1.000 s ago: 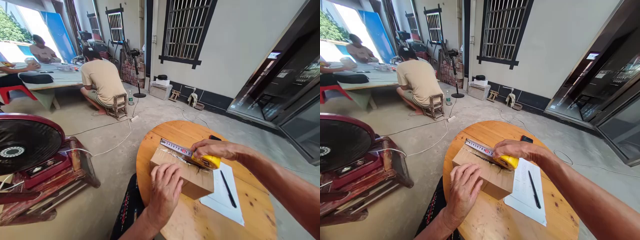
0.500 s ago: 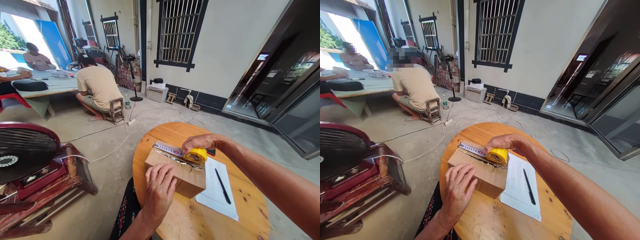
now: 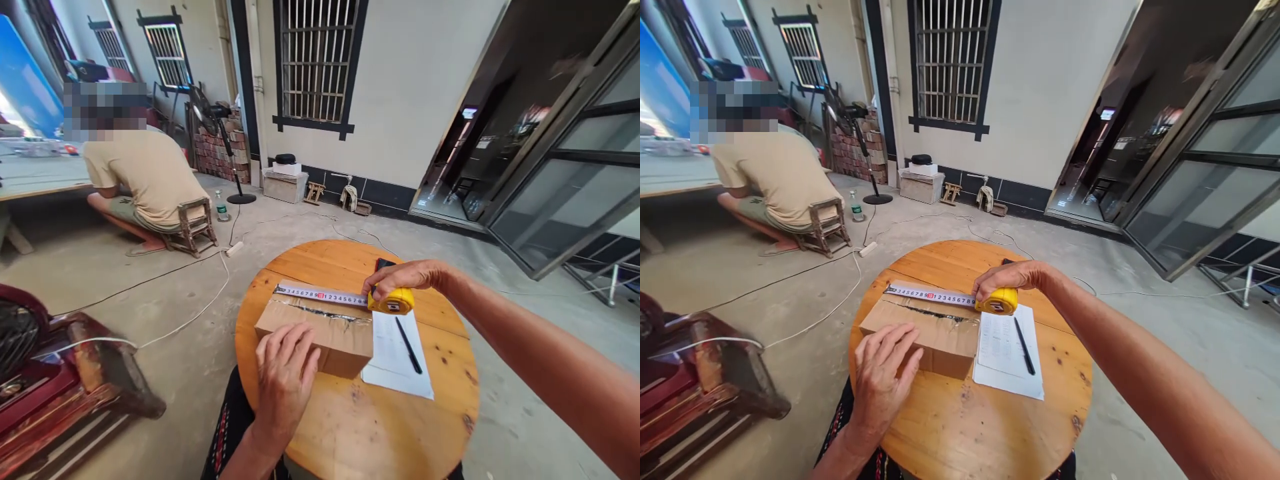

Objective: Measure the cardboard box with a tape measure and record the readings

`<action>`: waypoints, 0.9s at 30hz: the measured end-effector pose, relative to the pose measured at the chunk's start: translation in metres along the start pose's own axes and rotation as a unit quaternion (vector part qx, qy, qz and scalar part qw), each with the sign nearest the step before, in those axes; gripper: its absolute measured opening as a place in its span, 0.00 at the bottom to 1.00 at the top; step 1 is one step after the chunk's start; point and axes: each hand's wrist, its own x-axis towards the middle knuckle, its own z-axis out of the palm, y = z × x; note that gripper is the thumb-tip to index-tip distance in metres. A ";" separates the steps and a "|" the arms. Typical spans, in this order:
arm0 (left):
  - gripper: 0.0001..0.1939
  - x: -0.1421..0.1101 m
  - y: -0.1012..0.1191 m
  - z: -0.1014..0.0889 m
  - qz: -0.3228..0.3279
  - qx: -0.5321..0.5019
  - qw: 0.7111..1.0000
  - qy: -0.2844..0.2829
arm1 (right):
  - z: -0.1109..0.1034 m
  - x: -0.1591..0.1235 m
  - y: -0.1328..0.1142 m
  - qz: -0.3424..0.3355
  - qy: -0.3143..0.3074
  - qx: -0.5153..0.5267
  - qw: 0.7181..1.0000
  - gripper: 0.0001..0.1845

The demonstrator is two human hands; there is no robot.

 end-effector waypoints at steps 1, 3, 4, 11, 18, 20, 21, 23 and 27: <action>0.11 0.000 -0.001 0.000 0.005 0.005 1.000 0.000 | -0.001 -0.004 0.005 0.006 -0.002 0.013 1.000 0.21; 0.12 0.000 -0.002 0.000 0.016 0.015 1.000 0.000 | -0.001 -0.010 0.016 0.013 -0.003 0.038 0.999 0.23; 0.12 0.000 -0.002 0.000 0.021 0.019 1.000 0.000 | -0.001 -0.013 0.022 0.012 0.000 0.047 0.999 0.23; 0.13 -0.001 -0.006 0.002 0.045 0.035 0.998 0.005 | 0.001 -0.026 0.051 0.006 0.006 0.080 0.997 0.24; 0.15 -0.004 -0.009 0.002 0.051 0.044 0.998 -0.009 | 0.003 -0.029 0.061 0.001 0.008 0.100 0.995 0.24; 0.15 -0.004 -0.009 0.002 0.051 0.042 0.998 -0.011 | 0.003 -0.029 0.060 0.000 0.008 0.092 0.996 0.23; 0.15 -0.004 -0.009 0.002 0.052 0.041 0.998 -0.011 | 0.003 -0.028 0.060 -0.001 0.009 0.087 0.996 0.23; 0.16 -0.004 -0.009 0.002 0.055 0.040 0.998 -0.007 | 0.004 -0.027 0.059 -0.002 0.008 0.081 0.997 0.22; 0.16 -0.003 -0.008 0.003 0.053 0.041 0.998 0.000 | 0.002 -0.025 0.063 0.000 0.016 0.077 0.997 0.24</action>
